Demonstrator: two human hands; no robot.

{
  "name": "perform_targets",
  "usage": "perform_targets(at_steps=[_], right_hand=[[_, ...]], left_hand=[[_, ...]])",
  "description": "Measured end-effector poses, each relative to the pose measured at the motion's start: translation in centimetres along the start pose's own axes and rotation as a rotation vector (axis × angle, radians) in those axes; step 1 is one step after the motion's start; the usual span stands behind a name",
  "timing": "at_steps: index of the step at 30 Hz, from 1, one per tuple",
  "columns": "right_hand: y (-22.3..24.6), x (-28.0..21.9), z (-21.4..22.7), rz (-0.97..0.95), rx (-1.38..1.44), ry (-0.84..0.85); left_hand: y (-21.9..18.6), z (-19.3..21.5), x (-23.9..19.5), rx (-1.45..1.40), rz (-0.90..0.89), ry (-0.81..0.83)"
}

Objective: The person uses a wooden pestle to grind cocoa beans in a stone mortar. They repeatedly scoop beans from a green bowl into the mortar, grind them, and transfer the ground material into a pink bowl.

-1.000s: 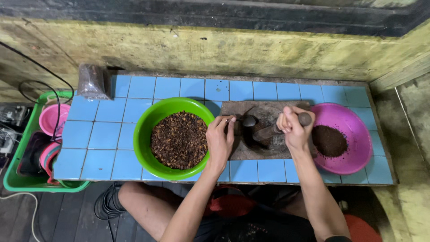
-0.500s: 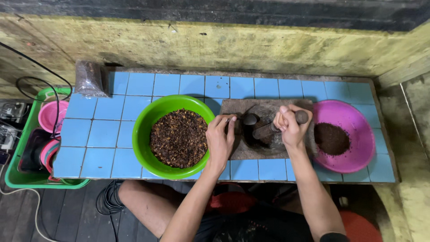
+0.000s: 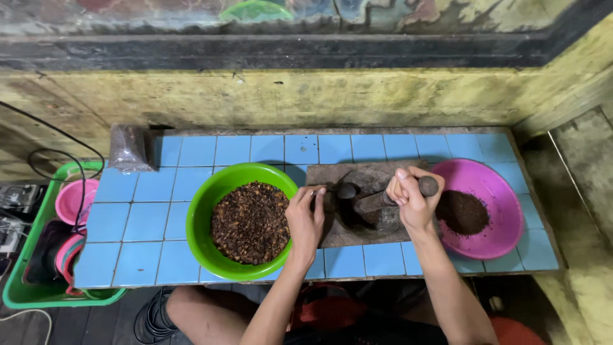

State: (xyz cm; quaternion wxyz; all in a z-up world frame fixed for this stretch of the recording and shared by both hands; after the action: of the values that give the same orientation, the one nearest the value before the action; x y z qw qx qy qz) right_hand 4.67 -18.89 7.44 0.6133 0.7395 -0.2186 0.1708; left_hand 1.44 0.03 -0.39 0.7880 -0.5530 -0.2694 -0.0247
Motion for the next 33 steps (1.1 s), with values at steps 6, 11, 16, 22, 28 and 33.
perform_targets(at_steps=[6,11,16,22,28,33], right_hand=[[-4.0,-1.2,-0.1,-0.055,-0.054,-0.066],[-4.3,-1.1,1.4,-0.046,-0.032,-0.117],[-2.9,-0.9,3.5,0.012,-0.022,-0.158],[-6.8,-2.9,4.0,0.044,-0.046,-0.184],[-3.7,-1.7,2.7,0.025,-0.007,-0.215],[-0.7,-1.4,2.7,0.059,-0.001,-0.202]], left_hand=[[0.0,0.2,0.1,-0.056,0.011,0.001],[-0.9,0.4,0.3,-0.062,0.017,0.000],[-1.5,0.5,0.3,-0.081,0.033,-0.004],[-1.9,0.5,0.4,-0.071,0.027,-0.010],[-1.9,0.5,0.4,-0.082,0.000,0.002],[-1.4,0.3,0.3,-0.075,0.013,-0.015]])
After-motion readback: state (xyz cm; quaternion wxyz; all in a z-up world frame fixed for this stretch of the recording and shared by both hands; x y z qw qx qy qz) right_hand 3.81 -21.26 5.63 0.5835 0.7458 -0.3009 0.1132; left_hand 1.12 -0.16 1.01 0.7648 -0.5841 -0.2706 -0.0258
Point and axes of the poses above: each hand's wrist, its own x-axis towards the middle knuckle, its own z-axis out of the back of the hand, y = z × x, the point moved 1 cm from there along x, towards the middle knuckle, and after that the axes turned 8 degrees about -x, right-handed, at the moved point
